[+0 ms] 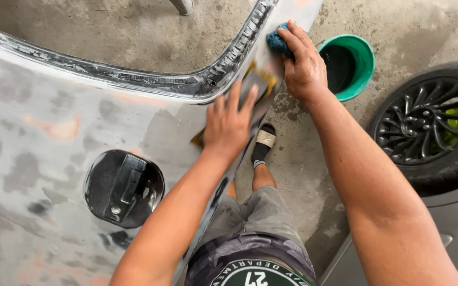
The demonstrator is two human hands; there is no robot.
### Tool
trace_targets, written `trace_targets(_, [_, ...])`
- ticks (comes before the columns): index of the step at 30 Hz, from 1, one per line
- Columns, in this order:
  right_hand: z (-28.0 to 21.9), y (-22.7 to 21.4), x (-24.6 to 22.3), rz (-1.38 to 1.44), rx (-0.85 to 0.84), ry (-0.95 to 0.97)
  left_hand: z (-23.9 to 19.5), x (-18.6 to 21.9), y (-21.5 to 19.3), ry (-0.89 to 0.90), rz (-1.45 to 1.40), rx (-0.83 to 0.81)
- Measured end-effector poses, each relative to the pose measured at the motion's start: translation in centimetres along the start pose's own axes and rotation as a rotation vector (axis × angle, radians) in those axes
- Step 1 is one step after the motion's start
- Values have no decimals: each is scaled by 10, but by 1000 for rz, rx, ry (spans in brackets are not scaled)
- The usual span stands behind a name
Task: The person sands the edge of a car door with a sanding block and wipes the surface with a blue cloth. They repeatedly dip the sanding block and cloth into a green bucket of water to clean them before continuing to sand and wipe the door's edge.
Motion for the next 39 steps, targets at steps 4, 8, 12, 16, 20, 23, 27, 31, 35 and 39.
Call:
trace_targets(4, [-2, 6, -1, -16, 8, 38, -95, -22, -24, -12, -54, -72])
trace_targets(8, [0, 6, 5, -47, 1, 71, -103, -28, -18, -20, -47, -78])
trace_targets(12, [-1, 6, 0, -29, -6, 55, -8, -14, -4, 2, 25, 63])
trace_targets(16, [-3, 7, -3, -4, -19, 58, -2, -17, 1, -23, 42, 38])
trace_targets(20, [-1, 6, -2, -19, 22, 42, -84, -36, -29, 14, -23, -15])
trace_targets(23, [-1, 5, 0, -28, 25, 63, -112, -46, -29, 38, -26, -56])
trace_targets(27, [-2, 8, -1, -39, 40, 37, -55, -35, -16, 79, -3, -1])
trace_targets(31, [1, 4, -6, -18, 25, 54, 5, -25, -2, 102, 21, 14])
trace_targets(35, [0, 5, -3, -21, 21, 59, -42, -46, -22, 128, 24, -18])
trace_targets(39, [1, 9, 5, -57, 19, 118, -108, -79, -35, 114, 10, -77])
Point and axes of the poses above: each hand's wrist, its own z-axis towards the middle knuckle, its own y-axis out of the palm, x = y × z, the point moved 10 cm from there along z, towards the middle knuckle, and after that the axes turned 2 degrees about -x, right-handed, at the moved point
